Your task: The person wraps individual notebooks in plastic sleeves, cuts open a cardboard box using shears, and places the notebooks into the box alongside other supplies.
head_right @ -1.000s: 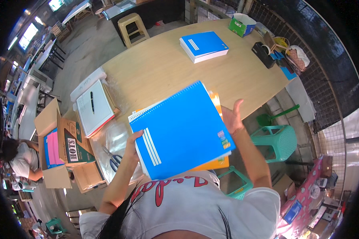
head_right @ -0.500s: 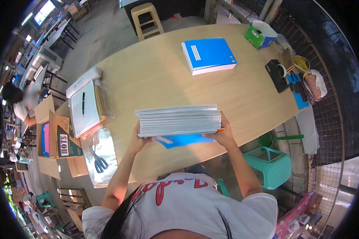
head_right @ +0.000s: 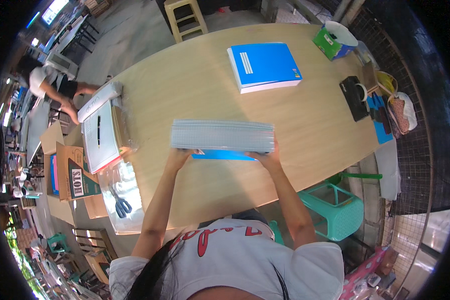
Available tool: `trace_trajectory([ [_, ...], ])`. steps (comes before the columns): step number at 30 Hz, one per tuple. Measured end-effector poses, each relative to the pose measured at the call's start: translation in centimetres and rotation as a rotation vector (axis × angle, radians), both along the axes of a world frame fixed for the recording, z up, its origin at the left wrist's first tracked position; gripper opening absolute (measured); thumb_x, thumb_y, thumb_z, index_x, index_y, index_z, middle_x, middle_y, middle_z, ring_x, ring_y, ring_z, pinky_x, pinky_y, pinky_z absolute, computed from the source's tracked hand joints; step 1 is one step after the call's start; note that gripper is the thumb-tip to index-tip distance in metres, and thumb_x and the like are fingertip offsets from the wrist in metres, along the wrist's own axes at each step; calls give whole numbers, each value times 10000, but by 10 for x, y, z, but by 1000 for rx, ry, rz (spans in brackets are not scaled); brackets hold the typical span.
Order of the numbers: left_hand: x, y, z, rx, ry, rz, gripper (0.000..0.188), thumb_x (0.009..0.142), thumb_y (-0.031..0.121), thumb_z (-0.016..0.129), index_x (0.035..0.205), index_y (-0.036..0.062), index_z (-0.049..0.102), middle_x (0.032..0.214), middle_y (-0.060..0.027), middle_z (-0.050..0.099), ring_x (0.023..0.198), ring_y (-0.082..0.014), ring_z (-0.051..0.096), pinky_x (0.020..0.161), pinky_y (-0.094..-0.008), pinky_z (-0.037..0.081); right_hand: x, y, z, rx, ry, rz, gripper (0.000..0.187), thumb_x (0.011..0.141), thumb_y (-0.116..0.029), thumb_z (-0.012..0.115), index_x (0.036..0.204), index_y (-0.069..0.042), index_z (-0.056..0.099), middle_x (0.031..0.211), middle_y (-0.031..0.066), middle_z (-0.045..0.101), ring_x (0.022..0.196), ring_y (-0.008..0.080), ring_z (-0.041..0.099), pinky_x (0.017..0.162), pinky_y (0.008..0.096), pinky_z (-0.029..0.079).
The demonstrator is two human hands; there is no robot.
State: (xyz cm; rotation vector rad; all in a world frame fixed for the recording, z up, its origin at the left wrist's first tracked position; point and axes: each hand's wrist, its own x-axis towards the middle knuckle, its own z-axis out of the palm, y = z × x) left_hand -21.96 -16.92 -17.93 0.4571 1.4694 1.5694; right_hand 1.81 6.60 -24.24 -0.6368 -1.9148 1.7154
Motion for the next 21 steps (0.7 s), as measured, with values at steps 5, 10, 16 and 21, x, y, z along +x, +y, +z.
trace_trajectory([
  [5,0,-5,-26,272,498,49,1138,508,328,949,1380,19,288,1254,-146,524,1223,-289,485,1051,-462,376,-17,-14,17,55,245,-25,871,560,-119,920,1305,-70,472,1200,84,588,1142,237,556,989,403,467],
  [10,-14,-5,-53,-23,-50,-12,1079,487,287,959,1364,32,385,1202,-125,593,1165,-262,545,1002,-435,429,-2,-24,-1,199,-242,-37,739,658,-133,863,1292,-22,500,1217,114,593,1175,281,535,1013,431,436],
  [16,-38,31,-26,93,631,-26,893,572,287,915,1325,60,492,1153,-153,646,1098,-323,609,944,-407,482,-5,-10,29,-644,171,-137,722,670,-201,863,1271,-10,511,1229,133,593,1131,254,562,949,378,472],
  [21,-93,175,121,-249,859,-284,869,672,578,772,1286,5,546,1219,-227,613,1124,-345,603,969,-409,468,-40,41,107,-401,198,-350,646,773,-219,788,1278,35,475,1217,133,573,1088,223,565,918,352,474],
])
